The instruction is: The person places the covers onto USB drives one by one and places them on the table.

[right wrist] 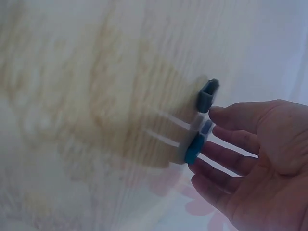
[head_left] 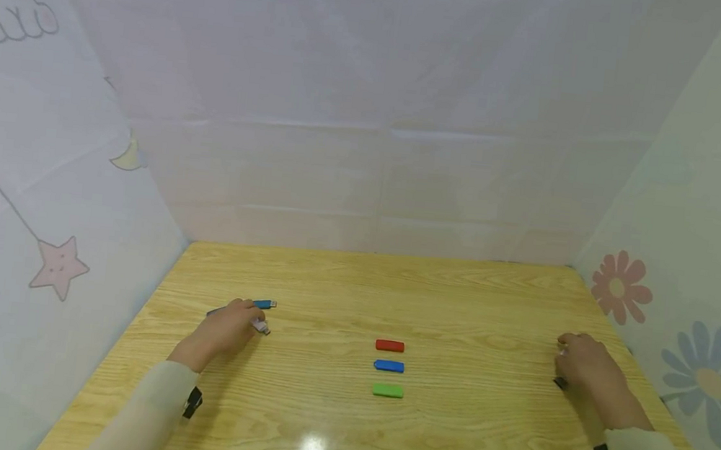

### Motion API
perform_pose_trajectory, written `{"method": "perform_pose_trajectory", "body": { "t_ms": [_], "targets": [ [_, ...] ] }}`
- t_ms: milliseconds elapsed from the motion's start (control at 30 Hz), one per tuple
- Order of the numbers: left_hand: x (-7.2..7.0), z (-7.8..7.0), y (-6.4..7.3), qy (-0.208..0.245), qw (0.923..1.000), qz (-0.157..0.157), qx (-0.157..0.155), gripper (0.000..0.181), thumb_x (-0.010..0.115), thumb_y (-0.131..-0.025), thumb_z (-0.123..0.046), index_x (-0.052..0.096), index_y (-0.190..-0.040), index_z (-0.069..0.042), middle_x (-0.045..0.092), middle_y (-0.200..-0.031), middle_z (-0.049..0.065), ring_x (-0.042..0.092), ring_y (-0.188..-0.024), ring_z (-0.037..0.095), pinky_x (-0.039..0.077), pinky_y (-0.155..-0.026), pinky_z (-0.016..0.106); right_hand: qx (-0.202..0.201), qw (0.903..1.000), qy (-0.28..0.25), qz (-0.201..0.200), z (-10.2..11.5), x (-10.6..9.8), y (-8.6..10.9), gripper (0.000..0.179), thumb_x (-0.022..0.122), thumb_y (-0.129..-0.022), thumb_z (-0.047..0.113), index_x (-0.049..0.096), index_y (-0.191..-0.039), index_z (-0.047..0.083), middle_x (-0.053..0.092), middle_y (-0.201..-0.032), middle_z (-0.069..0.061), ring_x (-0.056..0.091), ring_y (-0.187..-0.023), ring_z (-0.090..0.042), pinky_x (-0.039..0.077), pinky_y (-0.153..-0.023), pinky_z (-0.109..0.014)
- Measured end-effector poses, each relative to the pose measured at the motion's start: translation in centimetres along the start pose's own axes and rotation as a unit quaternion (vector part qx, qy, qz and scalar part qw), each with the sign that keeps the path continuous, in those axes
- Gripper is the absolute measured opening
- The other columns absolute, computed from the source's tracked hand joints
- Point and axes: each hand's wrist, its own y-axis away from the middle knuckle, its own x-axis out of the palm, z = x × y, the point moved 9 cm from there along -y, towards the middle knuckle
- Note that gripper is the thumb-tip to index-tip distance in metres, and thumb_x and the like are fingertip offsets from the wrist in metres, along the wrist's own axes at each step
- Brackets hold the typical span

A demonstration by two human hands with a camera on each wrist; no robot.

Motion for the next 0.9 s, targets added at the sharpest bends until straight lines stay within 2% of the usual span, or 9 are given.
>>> {"method": "perform_pose_trajectory", "body": {
  "t_ms": [133, 367, 533, 633, 767, 900],
  "targets": [
    [0.1, 0.0, -0.1, -0.003, 1.0000, -0.004, 0.005, 0.015, 0.074, -0.093, -0.010, 0.074, -0.107, -0.012, 0.067, -0.112, 0.005, 0.061, -0.105, 0.028, 0.055, -0.089, 0.043, -0.007, 0.9999, 0.009, 0.000, -0.3, 0.3, -0.4, 0.041, 0.042, -0.093, 0.005, 0.054, -0.125, -0.018, 0.051, -0.119, -0.044, 0.049, -0.108, -0.064, 0.045, -0.091, -0.069],
    [0.4, 0.2, -0.3, -0.014, 0.9999, -0.002, 0.005, 0.015, 0.076, -0.092, -0.015, 0.074, -0.107, -0.013, 0.068, -0.108, 0.002, 0.062, -0.102, 0.025, 0.056, -0.088, 0.042, -0.016, 0.9998, 0.010, -0.009, -0.3, 0.0, -0.8, 0.031, 0.049, -0.094, 0.001, 0.060, -0.118, -0.015, 0.056, -0.116, -0.039, 0.052, -0.109, -0.060, 0.046, -0.090, -0.067],
    [0.7, 0.6, -0.6, -0.005, 0.9998, 0.008, -0.018, 0.010, 0.074, -0.094, -0.016, 0.074, -0.103, -0.013, 0.067, -0.103, 0.000, 0.061, -0.099, 0.022, 0.056, -0.085, 0.041, -0.007, 1.0000, 0.003, 0.000, -0.4, -0.2, -0.9, 0.029, 0.051, -0.094, 0.001, 0.061, -0.117, -0.014, 0.059, -0.117, -0.038, 0.053, -0.110, -0.059, 0.047, -0.089, -0.066],
    [0.8, 1.0, -0.7, 0.020, 0.9987, 0.020, -0.043, 0.005, 0.073, -0.094, -0.017, 0.072, -0.099, -0.014, 0.066, -0.098, -0.001, 0.060, -0.093, 0.019, 0.054, -0.078, 0.038, -0.008, 0.9999, 0.006, -0.002, -0.4, -0.4, -0.9, 0.029, 0.052, -0.095, 0.003, 0.061, -0.116, -0.015, 0.059, -0.115, -0.038, 0.053, -0.108, -0.059, 0.047, -0.088, -0.065],
    [0.9, 1.3, -0.6, 0.052, 0.9960, 0.031, -0.067, 0.006, 0.072, -0.096, -0.016, 0.067, -0.092, -0.015, 0.064, -0.092, -0.002, 0.054, -0.080, 0.015, 0.048, -0.068, 0.034, -0.013, 0.9996, -0.002, -0.027, -0.2, -0.7, -0.9, 0.029, 0.054, -0.094, 0.006, 0.060, -0.114, -0.014, 0.061, -0.107, -0.035, 0.058, -0.098, -0.053, 0.049, -0.080, -0.062],
    [0.8, 1.2, -0.4, 0.064, 0.9949, 0.034, -0.070, 0.011, 0.070, -0.097, -0.014, 0.062, -0.090, -0.015, 0.061, -0.089, -0.002, 0.049, -0.076, 0.015, 0.045, -0.066, 0.032, -0.024, 0.9973, -0.019, -0.068, 0.3, -1.2, -0.7, 0.025, 0.054, -0.093, 0.005, 0.061, -0.109, -0.012, 0.062, -0.099, -0.029, 0.060, -0.089, -0.045, 0.049, -0.073, -0.056]
  ]
}}
